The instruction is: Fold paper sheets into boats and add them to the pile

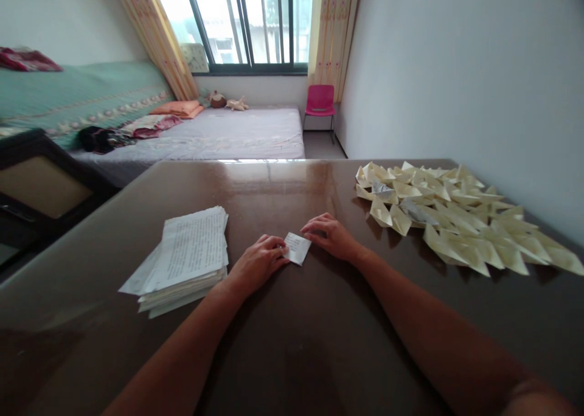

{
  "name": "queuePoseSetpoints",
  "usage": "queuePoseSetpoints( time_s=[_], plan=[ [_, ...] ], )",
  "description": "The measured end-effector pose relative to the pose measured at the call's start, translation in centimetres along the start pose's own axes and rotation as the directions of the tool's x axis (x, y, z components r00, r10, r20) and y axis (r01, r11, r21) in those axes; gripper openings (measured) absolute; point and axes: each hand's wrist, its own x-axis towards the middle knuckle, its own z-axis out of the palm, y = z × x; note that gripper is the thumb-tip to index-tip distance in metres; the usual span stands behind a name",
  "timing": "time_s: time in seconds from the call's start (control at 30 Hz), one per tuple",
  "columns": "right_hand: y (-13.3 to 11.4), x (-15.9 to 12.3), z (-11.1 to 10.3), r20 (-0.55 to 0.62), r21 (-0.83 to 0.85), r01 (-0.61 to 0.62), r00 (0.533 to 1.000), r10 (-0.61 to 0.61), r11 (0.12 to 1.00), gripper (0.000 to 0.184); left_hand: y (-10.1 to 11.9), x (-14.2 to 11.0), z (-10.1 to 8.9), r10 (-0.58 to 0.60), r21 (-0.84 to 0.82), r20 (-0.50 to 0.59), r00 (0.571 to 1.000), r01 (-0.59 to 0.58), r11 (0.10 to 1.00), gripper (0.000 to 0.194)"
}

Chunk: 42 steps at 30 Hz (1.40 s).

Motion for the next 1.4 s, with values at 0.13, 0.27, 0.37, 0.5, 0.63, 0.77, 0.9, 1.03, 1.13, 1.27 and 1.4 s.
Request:
queuePoseSetpoints(
  time_s=[0.13, 0.27, 0.37, 0.5, 0.63, 0.77, 0.9, 1.03, 1.13, 1.27, 1.4],
  plan=[
    [-0.1, 0.0, -0.1, 0.033, 0.005, 0.029, 0.999, -0.029, 1.0, 0.008, 0.1, 0.0, 0.0, 0.027, 0.026, 0.003, 1.0, -0.027, 0.999, 0.022],
    [-1.4, 0.0, -0.9, 0.021, 0.11, 0.11, 0.993, -0.113, 0.988, 0.02, 0.2, 0.0, 0.0, 0.051, 0.092, 0.029, 0.998, -0.053, 0.994, 0.026],
    [-2.4, 0.1, -1.5, 0.134, 0.193, 0.201, 0.964, -0.229, 0.96, 0.029, 0.3, 0.0, -0.2, 0.059, 0.109, 0.029, 0.998, -0.062, 0.992, 0.027],
    [-2.4, 0.0, -1.4, 0.205, 0.195, 0.186, 0.953, -0.225, 0.963, 0.03, 0.5, 0.0, -0.5, 0.066, 0.104, 0.016, 0.998, -0.067, 0.992, 0.027],
    [-1.8, 0.0, -0.6, 0.184, 0.174, 0.18, 0.96, -0.212, 0.968, 0.024, 0.6, 0.0, -0.5, 0.07, 0.116, 0.024, 0.997, -0.072, 0.991, 0.028],
    [-1.7, -0.1, -0.1, 0.157, 0.125, 0.208, 0.961, -0.227, 0.97, 0.014, 0.7, -0.1, -0.4, 0.061, 0.133, 0.037, 0.997, -0.065, 0.989, 0.027],
    [-1.9, -0.1, 0.1, 0.13, 0.14, 0.238, 0.958, -0.256, 0.961, 0.011, 0.9, -0.2, -0.5, 0.056, 0.114, 0.061, 0.997, -0.062, 0.991, 0.028],
    [-1.7, 0.1, 0.3, 0.146, 0.121, 0.214, 0.962, -0.231, 0.969, 0.013, 0.9, -0.1, -0.4, 0.0, 0.044, 0.053, 0.999, -0.002, 0.999, 0.026],
    [-1.7, 0.2, 1.0, 0.145, 0.053, 0.16, 0.975, -0.166, 0.986, 0.016, 0.9, -0.1, -0.2, -0.081, -0.012, 0.042, 0.996, 0.082, 0.997, 0.028],
    [-2.2, 0.3, 2.1, 0.081, -0.044, 0.003, 0.997, 0.001, 0.999, 0.017, 0.8, 0.0, 0.4, -0.224, -0.088, 0.009, 0.975, 0.223, 0.971, 0.028],
    [-2.8, 0.4, 2.4, 0.02, -0.093, -0.136, 0.99, 0.138, 0.986, 0.018, 0.7, 0.1, 0.9, -0.316, -0.14, -0.032, 0.948, 0.309, 0.941, 0.02]
  ],
)
